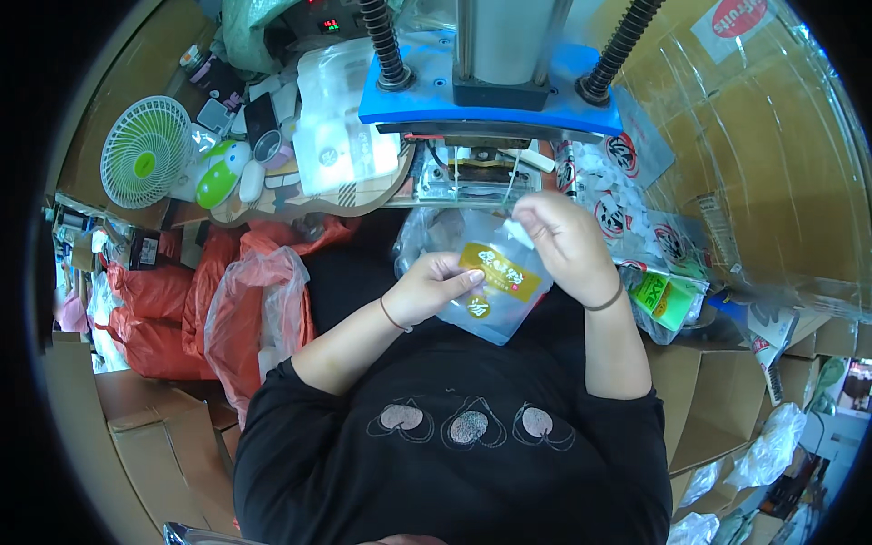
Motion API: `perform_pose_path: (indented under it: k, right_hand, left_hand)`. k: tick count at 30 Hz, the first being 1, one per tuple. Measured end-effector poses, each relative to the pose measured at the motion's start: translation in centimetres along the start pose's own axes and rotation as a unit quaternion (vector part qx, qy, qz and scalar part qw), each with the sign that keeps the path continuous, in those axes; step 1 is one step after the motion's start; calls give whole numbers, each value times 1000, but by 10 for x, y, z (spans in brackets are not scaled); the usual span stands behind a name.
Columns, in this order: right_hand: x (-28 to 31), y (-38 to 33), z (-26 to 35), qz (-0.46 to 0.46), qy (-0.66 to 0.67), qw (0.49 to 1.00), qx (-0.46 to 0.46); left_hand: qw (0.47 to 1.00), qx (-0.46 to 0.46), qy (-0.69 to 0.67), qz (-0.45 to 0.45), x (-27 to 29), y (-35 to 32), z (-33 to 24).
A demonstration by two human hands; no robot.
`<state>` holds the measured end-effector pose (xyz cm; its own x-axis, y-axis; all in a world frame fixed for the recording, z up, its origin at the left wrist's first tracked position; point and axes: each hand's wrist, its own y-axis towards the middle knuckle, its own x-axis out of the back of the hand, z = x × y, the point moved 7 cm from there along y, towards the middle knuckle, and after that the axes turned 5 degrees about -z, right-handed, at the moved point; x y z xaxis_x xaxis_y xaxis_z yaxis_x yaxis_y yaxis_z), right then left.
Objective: Packaging and sealing small items into plastic bags using a pneumatic heat-sealing machine.
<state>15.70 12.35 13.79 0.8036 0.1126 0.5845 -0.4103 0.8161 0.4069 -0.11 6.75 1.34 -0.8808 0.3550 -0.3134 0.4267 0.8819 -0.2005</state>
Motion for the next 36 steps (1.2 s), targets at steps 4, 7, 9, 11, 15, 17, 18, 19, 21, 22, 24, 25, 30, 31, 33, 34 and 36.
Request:
perform_pose_path:
  k: [4,7,9,11,15,17,18,19,21,22,24,25,30,31,33,34,36]
  right_hand:
    - [20,1,-23,-84,63,990,-98]
    - [5,-1,-22,52,8,997,-61]
    - [13,-4,-28,54,-37,998,-22]
    - [17,-4,-32,98,-82,992,-12]
    - [31,9,-37,52,-90,995,-6]
    - [55,8,-62,-10,-299,950,-88]
    - [65,-4,-89,1,-347,923,-168]
    - [68,-11,-100,0,-346,923,-168]
    - [58,-27,-119,68,-435,880,-177]
    - [51,-28,-123,40,-467,870,-149]
    - [41,-30,-135,45,-423,891,-159]
    - [38,-31,-139,51,-380,907,-174]
    - [46,-36,-129,-18,-276,956,-101]
    - [56,-33,-116,-87,-258,958,-91]
    - [63,-30,-101,-154,-236,956,-79]
    - [65,-31,-97,-172,-218,957,-78]
    - [66,-34,-87,-190,-200,958,-78]
  left_hand:
    - [998,17,55,-13,-1,12,21]
    - [999,10,41,-8,-6,13,22]
    - [999,7,-34,-1,-15,17,20]
    - [998,15,-56,23,-25,23,17]
    - [990,101,-91,33,-26,28,25]
    - [989,103,-103,7,-12,27,28]
    - [988,108,-113,-15,-3,27,29]
    - [987,102,-115,-41,6,30,23]
    - [986,73,-126,-76,28,40,12]
    - [983,61,-137,-105,35,45,1]
    - [980,75,-154,-98,44,58,-1]
    - [977,92,-173,-87,44,60,1]
    - [952,-68,133,-266,93,42,-39]
    - [854,-204,304,-370,119,32,-78]
    - [562,-287,630,-452,144,14,-118]
    - [561,-286,631,-453,155,5,-112]
    - [521,-195,780,-285,154,8,-73]
